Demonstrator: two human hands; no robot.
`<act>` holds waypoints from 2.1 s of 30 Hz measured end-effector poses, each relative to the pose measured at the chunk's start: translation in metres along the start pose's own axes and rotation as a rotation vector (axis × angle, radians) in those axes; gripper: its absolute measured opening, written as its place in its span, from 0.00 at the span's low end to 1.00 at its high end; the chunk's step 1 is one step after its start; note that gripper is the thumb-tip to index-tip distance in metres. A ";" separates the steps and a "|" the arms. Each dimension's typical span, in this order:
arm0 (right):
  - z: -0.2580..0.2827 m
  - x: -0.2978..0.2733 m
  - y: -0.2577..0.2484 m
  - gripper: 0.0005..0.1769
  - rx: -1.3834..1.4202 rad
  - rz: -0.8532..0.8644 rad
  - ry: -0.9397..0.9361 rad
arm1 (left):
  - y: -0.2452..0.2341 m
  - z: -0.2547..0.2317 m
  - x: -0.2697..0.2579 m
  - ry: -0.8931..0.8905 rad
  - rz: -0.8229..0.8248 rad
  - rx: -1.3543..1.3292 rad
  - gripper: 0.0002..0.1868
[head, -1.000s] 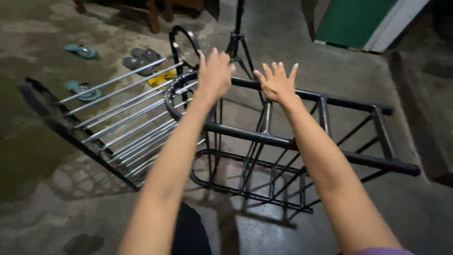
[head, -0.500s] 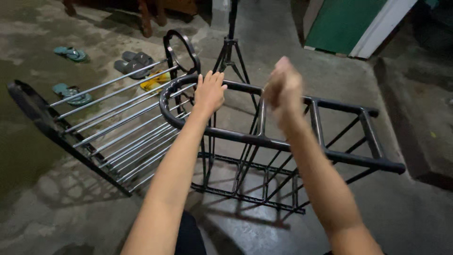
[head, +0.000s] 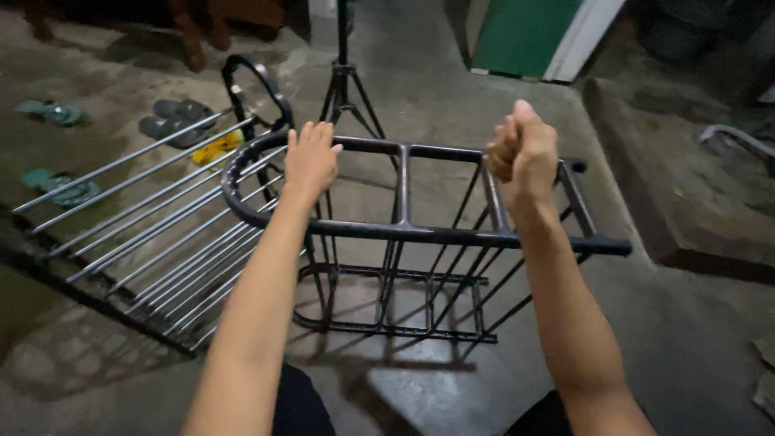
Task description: The person assembles a metal rack by connecting vertical bars to a horizontal frame and then attaching a slatted panel. The person aligns and secures the components by hand, then positions the panel into the frame.
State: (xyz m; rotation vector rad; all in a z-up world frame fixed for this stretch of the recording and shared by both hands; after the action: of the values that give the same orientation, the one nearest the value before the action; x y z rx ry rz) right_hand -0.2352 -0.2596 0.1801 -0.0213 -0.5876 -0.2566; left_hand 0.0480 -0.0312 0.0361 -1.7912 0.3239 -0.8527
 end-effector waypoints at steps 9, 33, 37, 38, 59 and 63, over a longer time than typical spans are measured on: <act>-0.112 -0.042 -0.037 0.30 -0.089 -0.043 0.306 | -0.009 -0.006 -0.001 0.024 -0.022 0.035 0.32; -0.127 -0.025 -0.269 0.42 -1.323 -0.193 0.502 | 0.040 -0.339 -0.024 0.421 0.154 -0.247 0.33; -0.181 -0.037 -0.330 0.38 -0.592 -0.290 0.904 | 0.042 -0.336 -0.027 0.429 0.122 -0.227 0.31; -0.184 -0.037 -0.332 0.33 -0.447 -0.266 0.909 | 0.038 -0.337 -0.030 0.435 0.101 -0.228 0.30; -0.238 -0.076 -0.316 0.19 0.228 -0.080 0.202 | 0.107 -0.419 0.117 0.116 0.340 -0.607 0.16; -0.236 -0.076 -0.307 0.14 0.200 -0.178 0.177 | 0.095 -0.417 0.116 0.140 0.343 -0.612 0.16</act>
State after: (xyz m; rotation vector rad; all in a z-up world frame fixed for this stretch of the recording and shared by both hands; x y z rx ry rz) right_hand -0.2422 -0.5611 -0.0747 0.2461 -0.4371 -0.3677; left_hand -0.1387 -0.4326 0.0659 -2.1413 1.0410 -0.6710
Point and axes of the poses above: each hand's wrist, its own x-axis towards the middle knuckle, its own y-axis out of the palm, z = x × y, the point moved 7 cm from there along x, towards the middle knuckle, and after that the axes turned 11 degrees about z, right-handed, at the moved point
